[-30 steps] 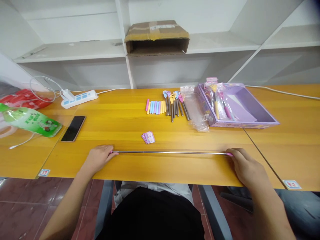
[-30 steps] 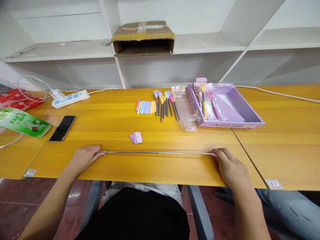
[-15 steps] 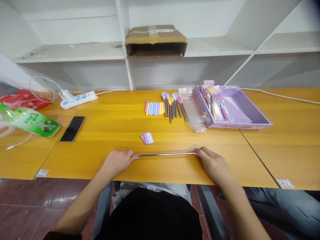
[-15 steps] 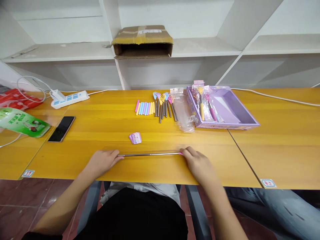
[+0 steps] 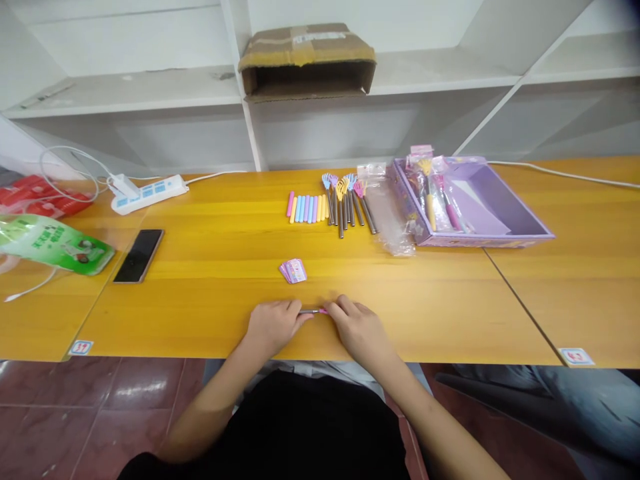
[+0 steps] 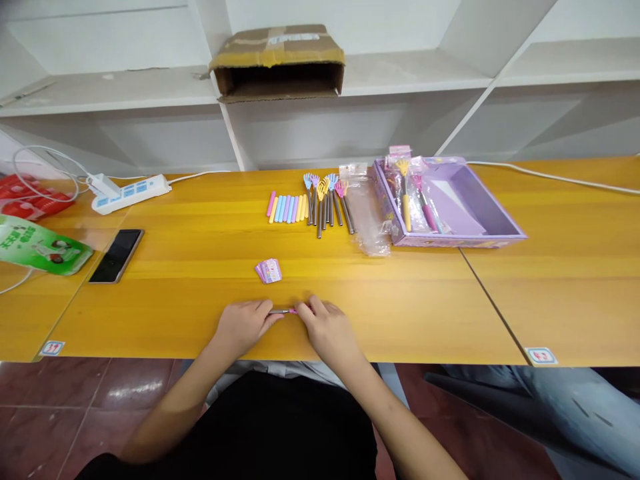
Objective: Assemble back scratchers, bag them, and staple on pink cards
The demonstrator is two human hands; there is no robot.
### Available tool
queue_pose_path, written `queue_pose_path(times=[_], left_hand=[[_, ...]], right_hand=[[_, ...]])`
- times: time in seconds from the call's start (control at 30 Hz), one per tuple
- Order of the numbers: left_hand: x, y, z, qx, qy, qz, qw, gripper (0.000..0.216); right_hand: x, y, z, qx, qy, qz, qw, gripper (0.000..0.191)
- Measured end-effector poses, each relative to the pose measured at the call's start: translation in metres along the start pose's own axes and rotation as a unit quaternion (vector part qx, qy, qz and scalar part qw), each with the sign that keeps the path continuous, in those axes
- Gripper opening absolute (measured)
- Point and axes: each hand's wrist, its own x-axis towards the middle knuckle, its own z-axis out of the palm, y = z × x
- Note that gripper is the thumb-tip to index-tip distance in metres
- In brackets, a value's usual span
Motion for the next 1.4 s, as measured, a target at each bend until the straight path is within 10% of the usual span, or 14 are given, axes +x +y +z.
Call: queue_pose_path(times=[1.0,1.4], left_hand=[[-0.007,-0.005,-0.011,-0.004,0.002,-0.003,1.0,0.051],[-0.064,-0.16,-0.051,0.03,0.034,-0.019,0.999,0.063]], right_hand=[[0.0,0.006,-0.013,0.002,0.028,-0.017,0.999,0.026],[-0.114,0.189,-0.051,-0.113,0.111,0.161,0.974,0.028]])
